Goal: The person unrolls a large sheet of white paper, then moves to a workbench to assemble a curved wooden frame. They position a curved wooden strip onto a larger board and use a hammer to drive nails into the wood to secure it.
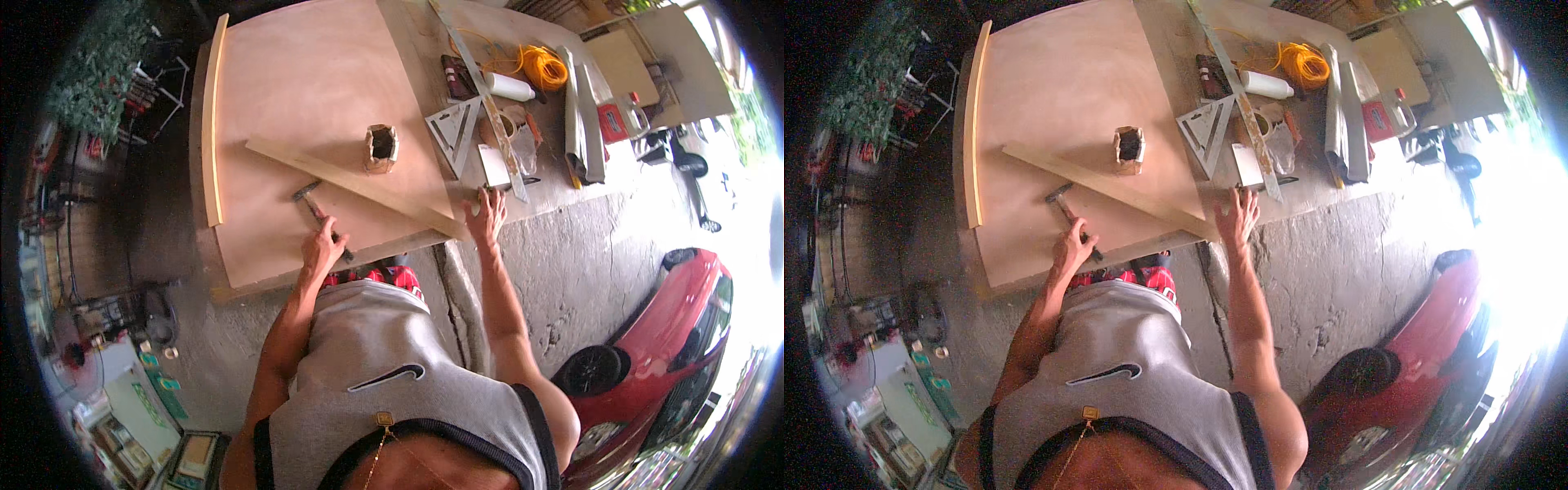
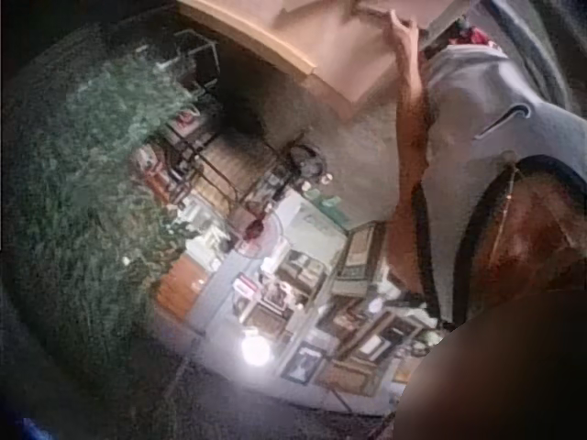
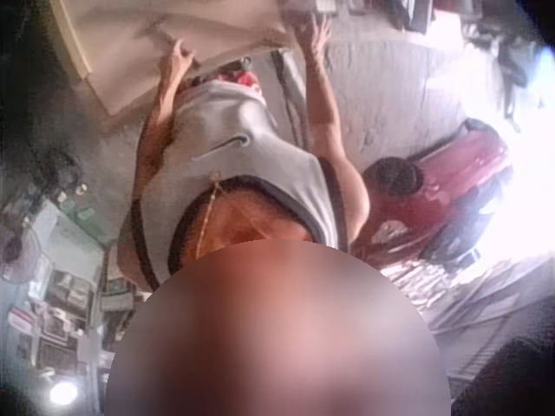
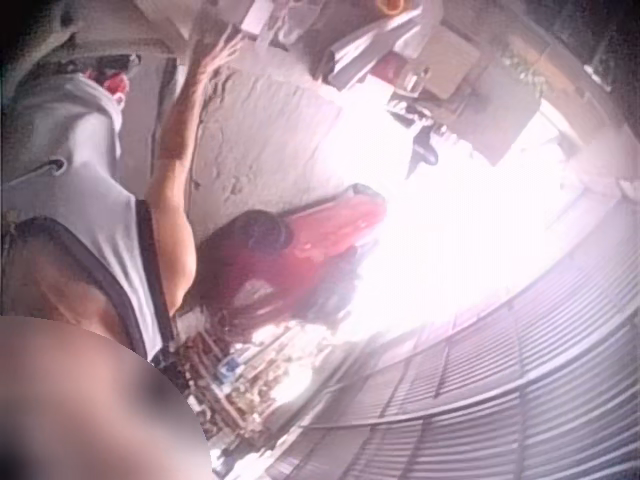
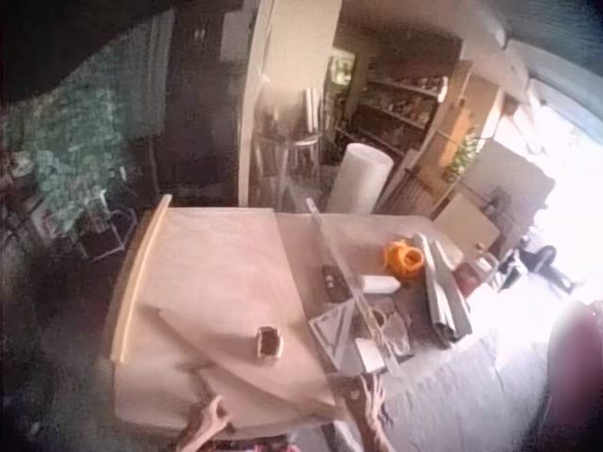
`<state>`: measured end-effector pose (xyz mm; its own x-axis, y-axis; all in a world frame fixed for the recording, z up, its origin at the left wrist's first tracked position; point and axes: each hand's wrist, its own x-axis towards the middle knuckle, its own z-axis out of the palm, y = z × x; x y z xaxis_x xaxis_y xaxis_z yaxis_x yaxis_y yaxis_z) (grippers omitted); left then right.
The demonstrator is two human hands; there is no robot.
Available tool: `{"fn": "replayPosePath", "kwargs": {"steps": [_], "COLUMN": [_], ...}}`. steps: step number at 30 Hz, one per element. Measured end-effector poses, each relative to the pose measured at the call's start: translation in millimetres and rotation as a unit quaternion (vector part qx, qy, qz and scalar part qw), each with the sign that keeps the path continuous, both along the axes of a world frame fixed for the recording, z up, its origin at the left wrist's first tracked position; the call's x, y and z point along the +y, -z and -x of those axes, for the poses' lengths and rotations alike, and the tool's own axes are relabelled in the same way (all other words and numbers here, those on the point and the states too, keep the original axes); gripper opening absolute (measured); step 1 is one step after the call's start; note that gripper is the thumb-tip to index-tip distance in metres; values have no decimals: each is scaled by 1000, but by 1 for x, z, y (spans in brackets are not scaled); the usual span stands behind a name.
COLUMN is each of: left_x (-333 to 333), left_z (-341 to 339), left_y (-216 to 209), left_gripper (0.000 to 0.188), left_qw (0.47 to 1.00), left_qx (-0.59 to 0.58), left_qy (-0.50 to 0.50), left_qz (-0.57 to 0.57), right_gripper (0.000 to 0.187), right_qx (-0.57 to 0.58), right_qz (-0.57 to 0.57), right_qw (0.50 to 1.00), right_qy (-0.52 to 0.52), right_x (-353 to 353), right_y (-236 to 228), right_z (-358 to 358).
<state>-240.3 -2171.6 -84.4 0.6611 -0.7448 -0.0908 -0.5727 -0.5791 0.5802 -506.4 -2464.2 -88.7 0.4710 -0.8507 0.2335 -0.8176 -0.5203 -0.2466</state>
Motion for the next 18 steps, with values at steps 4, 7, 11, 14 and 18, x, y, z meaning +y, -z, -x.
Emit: {"fn": "replayPosePath", "kwargs": {"steps": [4,7,11,14,18], "left_x": [-6,5,-8,-63,-169], "left_z": [10,23,59,87,107], "left_y": [-3,-39,-97,-110,-77], "left_gripper": [25,17,18,20,15], "left_qw": [991,966,971,964,972], "left_qx": [43,58,127,202,204], "left_qy": [-95,-189,-129,-53,-24], "left_qz": [82,165,156,166,118], "right_gripper": [55,65,63,58,57], "right_qx": [-65,-101,-63,-53,-45], "right_qz": [8,-87,-190,-200,-213], "right_qw": [994,967,946,940,933], "right_qy": [-83,-218,-254,-271,-288], "right_x": [28,44,45,37,33], "right_y": [-8,-17,-13,-5,1], "right_z": [9,15,11,7,10]}}
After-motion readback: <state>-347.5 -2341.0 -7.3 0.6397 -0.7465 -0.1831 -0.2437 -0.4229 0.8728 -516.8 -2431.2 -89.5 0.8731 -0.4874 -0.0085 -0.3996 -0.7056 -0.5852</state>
